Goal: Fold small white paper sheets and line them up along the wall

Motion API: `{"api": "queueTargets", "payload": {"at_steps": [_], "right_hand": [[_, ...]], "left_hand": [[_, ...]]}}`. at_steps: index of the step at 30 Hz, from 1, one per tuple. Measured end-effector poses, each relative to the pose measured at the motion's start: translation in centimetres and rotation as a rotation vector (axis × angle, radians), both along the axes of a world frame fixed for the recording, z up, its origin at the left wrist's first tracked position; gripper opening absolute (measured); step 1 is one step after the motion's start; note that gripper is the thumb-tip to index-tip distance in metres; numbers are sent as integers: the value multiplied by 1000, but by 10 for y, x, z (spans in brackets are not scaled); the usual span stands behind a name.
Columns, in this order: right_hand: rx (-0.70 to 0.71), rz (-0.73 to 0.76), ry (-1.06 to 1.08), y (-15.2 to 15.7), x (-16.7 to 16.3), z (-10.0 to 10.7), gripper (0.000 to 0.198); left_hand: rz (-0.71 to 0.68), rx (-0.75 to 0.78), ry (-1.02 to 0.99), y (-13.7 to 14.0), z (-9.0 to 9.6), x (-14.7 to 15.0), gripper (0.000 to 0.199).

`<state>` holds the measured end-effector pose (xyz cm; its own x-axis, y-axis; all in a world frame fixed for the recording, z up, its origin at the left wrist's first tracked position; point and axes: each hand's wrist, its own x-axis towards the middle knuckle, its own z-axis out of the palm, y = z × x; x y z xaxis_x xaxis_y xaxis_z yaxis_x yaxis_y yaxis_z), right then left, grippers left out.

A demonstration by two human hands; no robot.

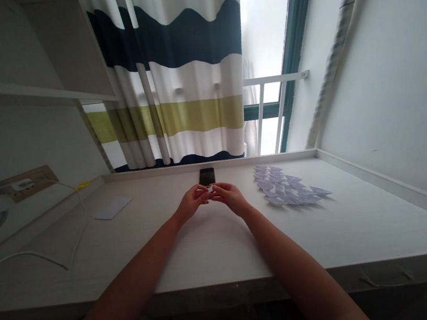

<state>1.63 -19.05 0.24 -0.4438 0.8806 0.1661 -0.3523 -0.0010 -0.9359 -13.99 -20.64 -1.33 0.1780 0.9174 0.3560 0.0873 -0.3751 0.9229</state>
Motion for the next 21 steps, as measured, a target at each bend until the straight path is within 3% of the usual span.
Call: {"api": "queueTargets", "payload": {"at_steps": [5,9,13,21], "right_hand": [[17,14,1,3,1,-2,29],[25,-18,-49,6,1,-5,23],[97,-93,-209,10,0,-10,16],[314,-140,-406,12,-8,-18,13]], "left_hand": [[4,-48,-29,-2,3,1,29],[107,-31,-22,-4,4,1,24],[234,23,151,-4,3,0,19],[303,84,357,0,0,-1,20]]}}
